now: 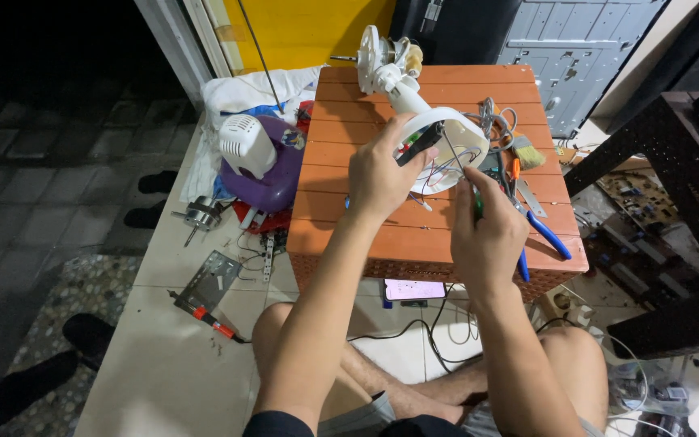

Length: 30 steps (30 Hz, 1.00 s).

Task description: Wiring a switch assembly and installing it into a plastic fan housing using hand tools.

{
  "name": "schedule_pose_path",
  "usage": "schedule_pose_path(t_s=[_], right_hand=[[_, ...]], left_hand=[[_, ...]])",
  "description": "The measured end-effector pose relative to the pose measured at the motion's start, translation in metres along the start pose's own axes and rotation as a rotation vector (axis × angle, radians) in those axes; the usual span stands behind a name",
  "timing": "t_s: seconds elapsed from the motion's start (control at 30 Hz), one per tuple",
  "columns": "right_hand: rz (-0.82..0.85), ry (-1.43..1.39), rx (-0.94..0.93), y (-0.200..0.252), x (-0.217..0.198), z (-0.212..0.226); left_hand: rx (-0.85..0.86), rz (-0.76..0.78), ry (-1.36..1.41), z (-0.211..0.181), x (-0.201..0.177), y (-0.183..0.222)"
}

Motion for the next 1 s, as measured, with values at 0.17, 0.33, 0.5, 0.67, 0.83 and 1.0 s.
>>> schedule_pose_path(t_s=[0.17, 0.33, 0.5, 0.67, 0.83, 1.0], right_hand=[[0.054, 0.016, 0.067, -0.005, -0.001, -0.006], [0.135, -0.224, 0.281, -0.021, -0.012, 0.000], [0.210, -0.201, 0.308, -0.020, -0.020, 0.000], [-0.001, 0.059, 0.016, -0.009, -0.011, -0.010], [-0.008, 0.211, -0.038, -0.011, -0.011, -0.017], [0.173, -0.025, 0.326, -0.017, -0.028, 0.001]], left_hand=[[-0.011, 0.030, 0.015, -0.006, -0.006, 0.000], [-0.014, 0.041, 0.000, -0.003, -0.006, -0.001], [-0.013, 0.046, -0.011, -0.001, -0.004, -0.001], [-0.021, 0.065, -0.024, 0.000, -0.005, -0.002], [-0.053, 0.086, -0.019, -0.001, -0.005, -0.002], [-0.055, 0.065, 0.018, -0.001, -0.005, 0.000]])
Point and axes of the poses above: each hand's wrist, its own y-axis away from the middle knuckle, its own x-axis out of the palm, z = x × y, the point moved 1 cm from there along -y, towards the middle knuckle, and after that the axes turned 11 degrees about -x, right-handed, at the moved point
